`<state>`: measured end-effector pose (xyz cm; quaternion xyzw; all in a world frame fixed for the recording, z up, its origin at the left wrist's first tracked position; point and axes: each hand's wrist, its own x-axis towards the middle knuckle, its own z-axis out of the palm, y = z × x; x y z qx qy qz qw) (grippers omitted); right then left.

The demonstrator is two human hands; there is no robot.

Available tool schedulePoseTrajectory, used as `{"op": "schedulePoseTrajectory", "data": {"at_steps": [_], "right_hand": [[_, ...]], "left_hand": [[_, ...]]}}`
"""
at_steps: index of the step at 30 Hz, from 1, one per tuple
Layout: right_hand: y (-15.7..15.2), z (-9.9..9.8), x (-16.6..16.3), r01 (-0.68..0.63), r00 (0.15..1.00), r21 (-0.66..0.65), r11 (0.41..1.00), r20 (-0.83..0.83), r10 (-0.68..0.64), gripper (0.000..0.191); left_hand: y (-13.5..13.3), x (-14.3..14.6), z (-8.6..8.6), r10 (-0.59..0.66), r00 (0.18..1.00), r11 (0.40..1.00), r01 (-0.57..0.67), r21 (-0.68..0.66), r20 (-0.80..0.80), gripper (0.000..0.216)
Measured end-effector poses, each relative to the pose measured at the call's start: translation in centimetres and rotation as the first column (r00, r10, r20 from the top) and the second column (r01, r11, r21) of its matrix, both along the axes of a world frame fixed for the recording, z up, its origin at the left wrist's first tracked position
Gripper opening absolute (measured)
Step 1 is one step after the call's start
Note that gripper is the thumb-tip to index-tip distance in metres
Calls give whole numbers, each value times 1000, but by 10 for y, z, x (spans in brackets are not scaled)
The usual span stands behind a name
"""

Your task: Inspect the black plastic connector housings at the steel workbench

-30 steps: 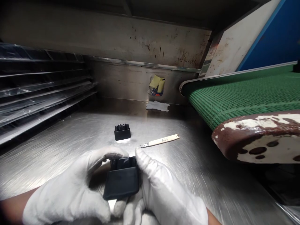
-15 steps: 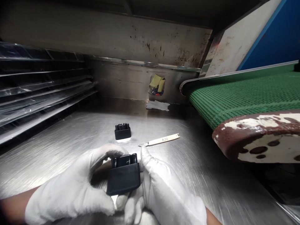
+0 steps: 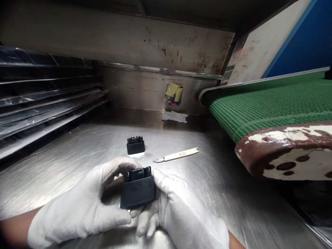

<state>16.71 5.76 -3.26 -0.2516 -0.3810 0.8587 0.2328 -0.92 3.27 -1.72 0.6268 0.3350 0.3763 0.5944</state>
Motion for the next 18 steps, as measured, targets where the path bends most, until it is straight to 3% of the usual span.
{"op": "schedulePoseTrajectory", "data": {"at_steps": [4, 8, 13, 18], "right_hand": [[1, 7, 0, 67, 990, 59, 996, 122, -74, 37], [1, 8, 1, 167, 968, 99, 981, 172, -183, 31], [-3, 8, 3, 187, 947, 179, 966, 230, -225, 49], [-3, 11, 3, 156, 911, 237, 959, 339, -232, 41]], "left_hand": [[0, -3, -1, 195, 965, 975, -172, 140, -175, 46], [-2, -3, -6, 339, 913, 936, -304, 176, -228, 36], [1, -4, -11, 293, 948, 949, -274, 153, -124, 32], [3, -3, -8, 225, 953, 974, -216, 66, -204, 27]]}}
